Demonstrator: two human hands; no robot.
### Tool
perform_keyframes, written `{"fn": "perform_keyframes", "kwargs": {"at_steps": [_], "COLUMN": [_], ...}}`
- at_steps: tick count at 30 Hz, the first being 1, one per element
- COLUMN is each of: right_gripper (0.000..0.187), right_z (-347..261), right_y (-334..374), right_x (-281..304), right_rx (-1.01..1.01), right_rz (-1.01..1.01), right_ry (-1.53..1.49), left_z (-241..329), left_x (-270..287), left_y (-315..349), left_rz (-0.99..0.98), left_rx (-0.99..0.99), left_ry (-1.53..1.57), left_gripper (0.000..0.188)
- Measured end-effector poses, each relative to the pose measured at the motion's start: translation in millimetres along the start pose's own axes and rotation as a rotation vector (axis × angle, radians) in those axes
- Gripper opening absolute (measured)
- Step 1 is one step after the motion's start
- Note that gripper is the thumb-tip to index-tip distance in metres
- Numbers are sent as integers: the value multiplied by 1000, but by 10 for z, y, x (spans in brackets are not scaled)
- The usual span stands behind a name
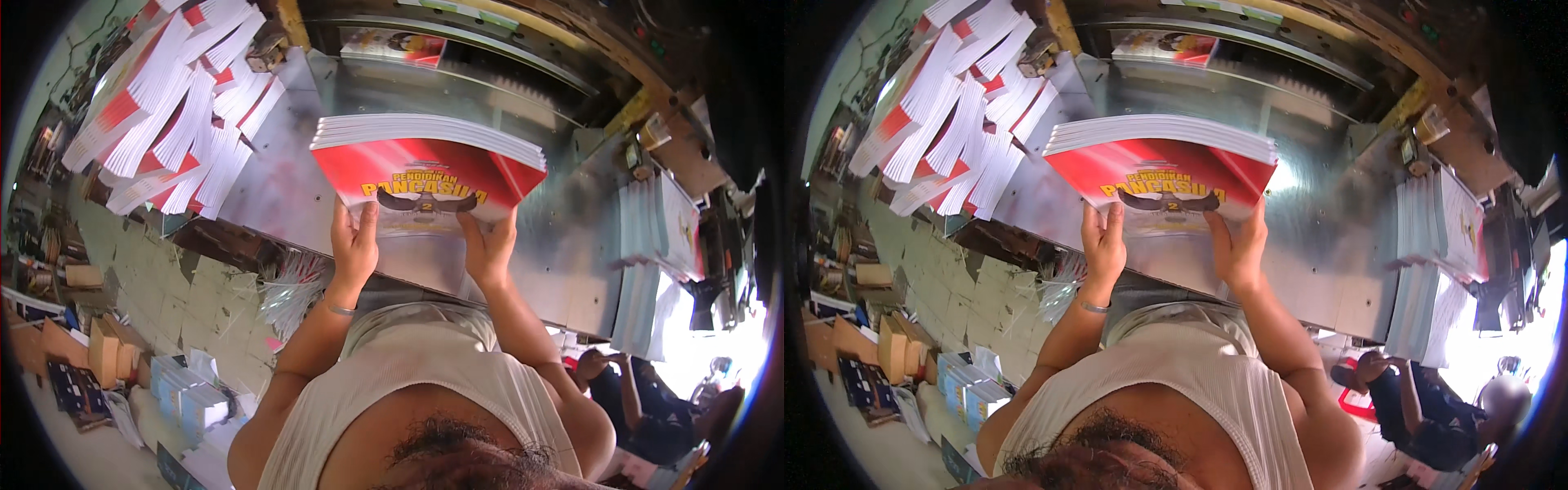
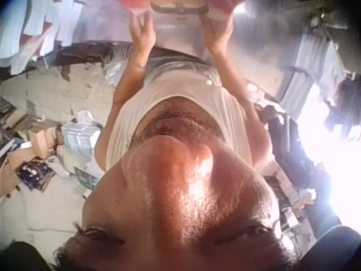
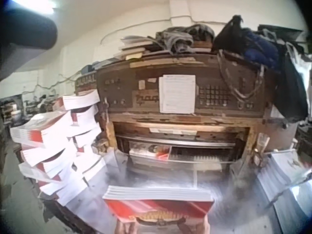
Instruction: The person trims stacks of printed booklets using a paper cutting machine, turning the booklets to trim multiple edges, clearing scrap paper trimmings by hand, and stacking the cut booklets.
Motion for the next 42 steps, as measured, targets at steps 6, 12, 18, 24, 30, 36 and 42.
{"fn": "perform_keyframes", "kwargs": {"at_steps": [6, 12, 18, 24, 30, 36, 42], "right_gripper": [58, 63, 61, 66, 78, 83, 42], "right_z": [279, 169, 186, 488, 105, -860, -1326], "right_y": [154, 209, 190, 252, -192, -1243, -1300], "right_x": [-148, -110, -109, -142, 150, 679, 444], "right_rx": [-186, -196, -162, -212, 9, 354, 664], "right_rz": [-48, 98, 79, 74, 2, -364, -719], "right_ry": [-87, -193, -194, -211, -66, 131, 447], "left_z": [-1, 91, -61, -193, -249, -315, -486], "left_x": [0, -59, 91, 312, 416, 474, 612], "left_y": [36, 53, 82, -21, -62, -114, -6], "left_rz": [38, 30, 29, -203, -252, -269, -367], "left_rx": [62, 4, 100, 189, 236, 250, 261], "left_ry": [-14, -1, -2, 23, -76, -89, -297], "left_gripper": [43, 49, 44, 36, 38, 39, 38]}}
Point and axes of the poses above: each hand's wrist, its own y-axis away from the middle knuckle, its own x-axis out of the back of the hand, z = x × y, the point moved 9 cm from there along -y, towards the middle knuckle, and after that the axes turned 13 degrees about y, right-handed, at the moved point
